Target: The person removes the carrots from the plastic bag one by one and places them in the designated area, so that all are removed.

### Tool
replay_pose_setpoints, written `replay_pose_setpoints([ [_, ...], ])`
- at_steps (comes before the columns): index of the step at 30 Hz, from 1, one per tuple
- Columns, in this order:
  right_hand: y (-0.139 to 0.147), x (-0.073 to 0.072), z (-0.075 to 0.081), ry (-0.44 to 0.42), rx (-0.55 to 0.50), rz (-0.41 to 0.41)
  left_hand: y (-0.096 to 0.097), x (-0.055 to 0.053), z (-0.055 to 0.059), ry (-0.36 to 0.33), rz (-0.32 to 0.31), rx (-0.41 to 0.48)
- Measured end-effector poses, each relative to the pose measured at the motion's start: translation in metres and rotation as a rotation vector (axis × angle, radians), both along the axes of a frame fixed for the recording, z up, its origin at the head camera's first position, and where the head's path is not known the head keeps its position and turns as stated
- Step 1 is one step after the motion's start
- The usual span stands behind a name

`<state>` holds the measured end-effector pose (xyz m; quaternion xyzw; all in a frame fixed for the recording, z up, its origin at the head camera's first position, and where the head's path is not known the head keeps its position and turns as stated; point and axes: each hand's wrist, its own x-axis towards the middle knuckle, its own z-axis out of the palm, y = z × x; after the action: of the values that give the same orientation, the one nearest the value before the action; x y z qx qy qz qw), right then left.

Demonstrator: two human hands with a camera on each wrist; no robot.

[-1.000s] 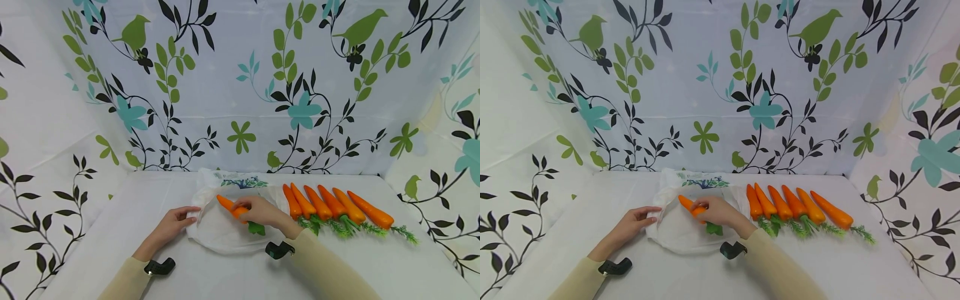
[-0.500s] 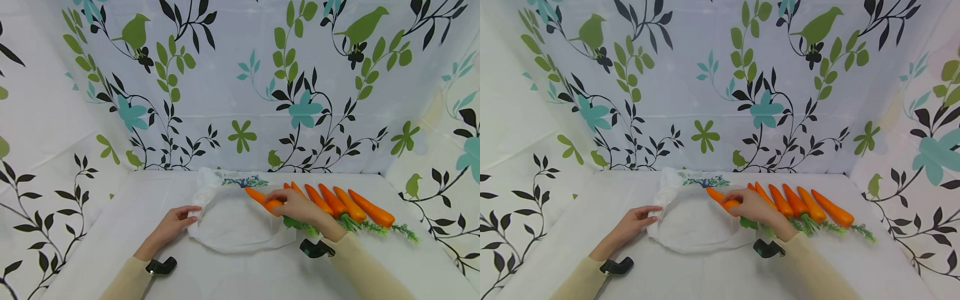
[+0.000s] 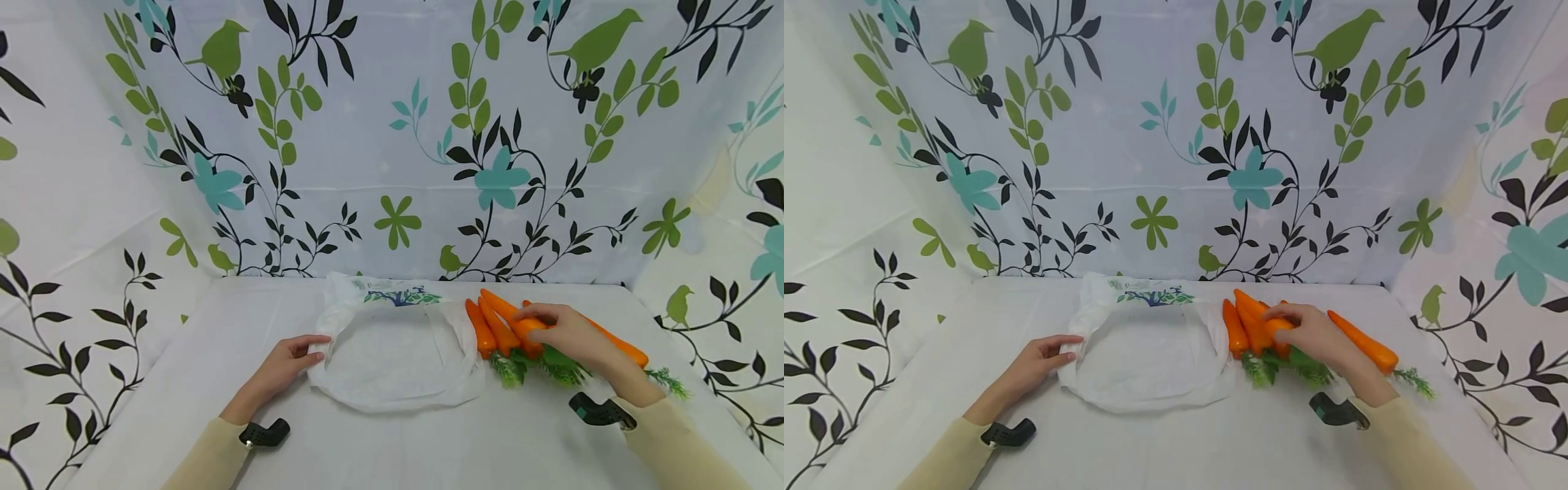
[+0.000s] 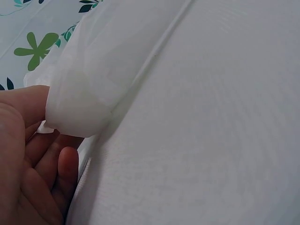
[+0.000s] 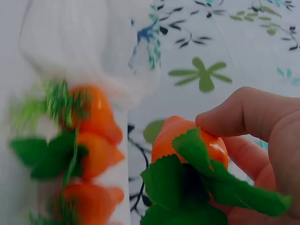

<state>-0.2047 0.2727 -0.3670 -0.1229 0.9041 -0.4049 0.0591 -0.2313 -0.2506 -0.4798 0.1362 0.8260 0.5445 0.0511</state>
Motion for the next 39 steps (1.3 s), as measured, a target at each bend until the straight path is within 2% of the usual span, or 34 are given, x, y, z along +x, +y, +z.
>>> replay_pose_setpoints([
  [9, 0.067, 0.002, -0.012, 0.065, 0.066, -0.044, 0.001, 0.0, -0.002, 0.018, 0.025, -0.007],
  [17, 0.114, 0.001, -0.019, 0.003, 0.099, -0.152, 0.003, 0.0, 0.001, 0.026, 0.043, 0.005],
  [25, 0.144, -0.005, -0.019, -0.014, 0.132, -0.202, 0.002, 0.003, 0.017, 0.001, 0.038, -0.021],
  [26, 0.147, -0.005, -0.02, -0.021, 0.139, -0.206, 0.001, 0.0, 0.014, -0.005, 0.041, -0.028],
  [32, 0.169, -0.009, -0.026, -0.06, 0.185, -0.229, 0.0, 0.001, 0.015, -0.012, 0.046, -0.035],
  [39, 0.184, -0.01, -0.041, -0.098, 0.188, -0.204, -0.001, 0.003, 0.014, -0.004, 0.031, -0.023],
])
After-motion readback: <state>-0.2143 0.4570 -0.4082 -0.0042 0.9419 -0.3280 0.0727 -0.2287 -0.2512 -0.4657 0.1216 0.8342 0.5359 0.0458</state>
